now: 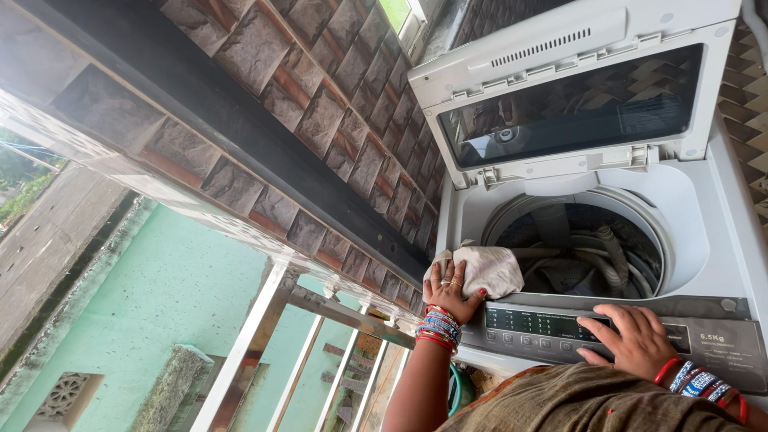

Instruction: The person wipes the exterior top and lid of a washing machine with a cloth, opens the lid, and continues wiping the interior rim and control panel by hand.

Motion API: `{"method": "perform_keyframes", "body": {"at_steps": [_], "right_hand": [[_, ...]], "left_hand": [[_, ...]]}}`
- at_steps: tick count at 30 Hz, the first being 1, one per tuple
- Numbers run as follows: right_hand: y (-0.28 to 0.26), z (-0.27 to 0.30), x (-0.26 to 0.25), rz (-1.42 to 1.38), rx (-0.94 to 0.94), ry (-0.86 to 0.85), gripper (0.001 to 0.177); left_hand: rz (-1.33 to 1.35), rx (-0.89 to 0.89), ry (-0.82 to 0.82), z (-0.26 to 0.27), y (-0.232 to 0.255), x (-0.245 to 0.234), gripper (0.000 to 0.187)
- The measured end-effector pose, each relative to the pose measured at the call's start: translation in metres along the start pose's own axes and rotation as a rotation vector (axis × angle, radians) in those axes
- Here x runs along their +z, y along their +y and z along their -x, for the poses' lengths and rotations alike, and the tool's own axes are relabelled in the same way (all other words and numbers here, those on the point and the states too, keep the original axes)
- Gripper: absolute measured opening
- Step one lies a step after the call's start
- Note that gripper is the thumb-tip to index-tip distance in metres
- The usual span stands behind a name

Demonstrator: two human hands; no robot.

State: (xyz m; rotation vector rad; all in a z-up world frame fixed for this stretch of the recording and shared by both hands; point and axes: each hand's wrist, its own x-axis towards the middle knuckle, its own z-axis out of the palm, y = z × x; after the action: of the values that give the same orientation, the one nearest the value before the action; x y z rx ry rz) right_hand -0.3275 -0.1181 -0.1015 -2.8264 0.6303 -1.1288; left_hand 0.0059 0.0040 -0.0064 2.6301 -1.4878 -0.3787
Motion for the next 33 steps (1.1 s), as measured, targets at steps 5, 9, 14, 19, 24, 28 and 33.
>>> {"method": "perform_keyframes", "body": {"at_steps": [5, 9, 14, 19, 24, 28, 33], "right_hand": [[-0.009, -0.005, -0.009, 0.003, 0.05, -0.038, 0.062], [-0.009, -0.006, -0.01, 0.033, 0.038, -0.061, 0.063], [-0.01, -0.006, -0.007, 0.04, 0.026, -0.031, 0.062], [-0.014, -0.008, -0.01, 0.041, 0.034, -0.024, 0.056], [-0.015, -0.011, -0.011, 0.036, 0.046, -0.05, 0.054], [-0.02, -0.014, -0.015, 0.028, 0.136, -0.126, 0.055], [-0.023, -0.006, -0.01, 0.107, 0.282, -0.309, 0.062]], "left_hand": [[-0.054, 0.036, -0.021, -0.019, 0.001, -0.012, 0.094], [-0.071, 0.017, -0.074, -0.031, 0.008, -0.025, 0.095], [-0.096, 0.01, -0.098, -0.046, 0.013, -0.036, 0.095], [-0.151, 0.013, -0.15, -0.065, 0.016, -0.047, 0.098], [-0.169, 0.012, -0.134, -0.082, 0.017, -0.056, 0.097], [-0.176, -0.013, -0.098, -0.101, 0.016, -0.06, 0.097], [-0.007, -0.08, -0.138, -0.138, -0.001, -0.063, 0.101]]}}
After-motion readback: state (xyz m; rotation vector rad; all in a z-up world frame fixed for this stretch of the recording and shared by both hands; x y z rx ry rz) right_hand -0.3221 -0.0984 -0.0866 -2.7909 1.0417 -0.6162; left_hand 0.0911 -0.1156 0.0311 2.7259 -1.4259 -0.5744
